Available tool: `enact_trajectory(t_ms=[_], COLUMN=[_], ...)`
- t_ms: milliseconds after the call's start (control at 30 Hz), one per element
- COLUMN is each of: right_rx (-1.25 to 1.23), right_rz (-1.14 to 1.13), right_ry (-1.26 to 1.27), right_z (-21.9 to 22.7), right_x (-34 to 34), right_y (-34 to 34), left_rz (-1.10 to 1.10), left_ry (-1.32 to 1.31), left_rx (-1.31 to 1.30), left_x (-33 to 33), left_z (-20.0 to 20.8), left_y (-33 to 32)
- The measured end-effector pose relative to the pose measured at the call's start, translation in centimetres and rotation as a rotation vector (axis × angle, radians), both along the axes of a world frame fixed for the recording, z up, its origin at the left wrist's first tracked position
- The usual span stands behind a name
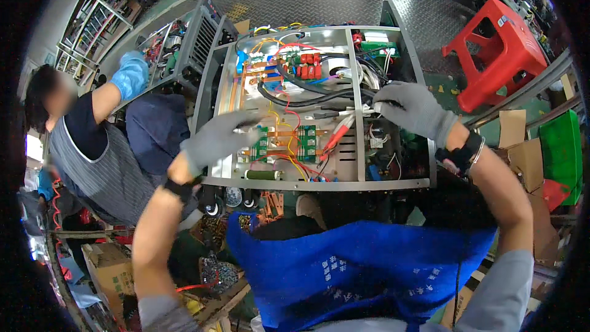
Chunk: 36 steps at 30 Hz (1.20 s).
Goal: The recorder is wiring and securing internal components of a solar inverter unit using hand tools and an electric screwdriver.
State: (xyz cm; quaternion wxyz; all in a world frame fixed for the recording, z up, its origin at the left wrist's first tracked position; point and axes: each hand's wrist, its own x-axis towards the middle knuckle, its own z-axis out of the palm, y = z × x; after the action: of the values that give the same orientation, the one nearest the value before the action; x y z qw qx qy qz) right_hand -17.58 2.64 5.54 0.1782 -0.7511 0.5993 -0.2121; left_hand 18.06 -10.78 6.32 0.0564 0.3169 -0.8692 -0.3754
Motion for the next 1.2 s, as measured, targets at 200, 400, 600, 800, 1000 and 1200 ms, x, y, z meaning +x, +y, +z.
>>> enact_trajectory(t_ms=[200,400,600,800,1000,1200], right_rx=[0.008,-0.339,-0.309,-0.274,-0.019,0.053], right_rz=[0.163,0.344,0.493,0.51,0.39,0.21], right_ry=[0.261,0.425,0.429,0.247,0.087,-0.271], right_z=[-0.9,-5.1,-6.2,-4.0,-4.2,-5.6], right_x=[3.7,8.5,6.5,5.7,4.8,5.0], right_y=[1.3,-0.5,0.2,1.7,-0.4,-9.0], left_rz=[0.062,-0.059,-0.254,-0.069,0.258,-0.061], left_ry=[-0.003,-0.285,-0.566,-0.132,-0.193,-0.177], left_rx=[-0.014,-0.035,-0.479,-0.001,0.501,-0.141], left_x=[-11.2,-14.4,-16.3,-12.7,-11.1,-8.0], left_z=[-7.8,-9.1,-4.7,-9.8,-6.3,-6.2], left_y=[-1.3,-3.1,1.5,-1.3,-0.8,8.1])
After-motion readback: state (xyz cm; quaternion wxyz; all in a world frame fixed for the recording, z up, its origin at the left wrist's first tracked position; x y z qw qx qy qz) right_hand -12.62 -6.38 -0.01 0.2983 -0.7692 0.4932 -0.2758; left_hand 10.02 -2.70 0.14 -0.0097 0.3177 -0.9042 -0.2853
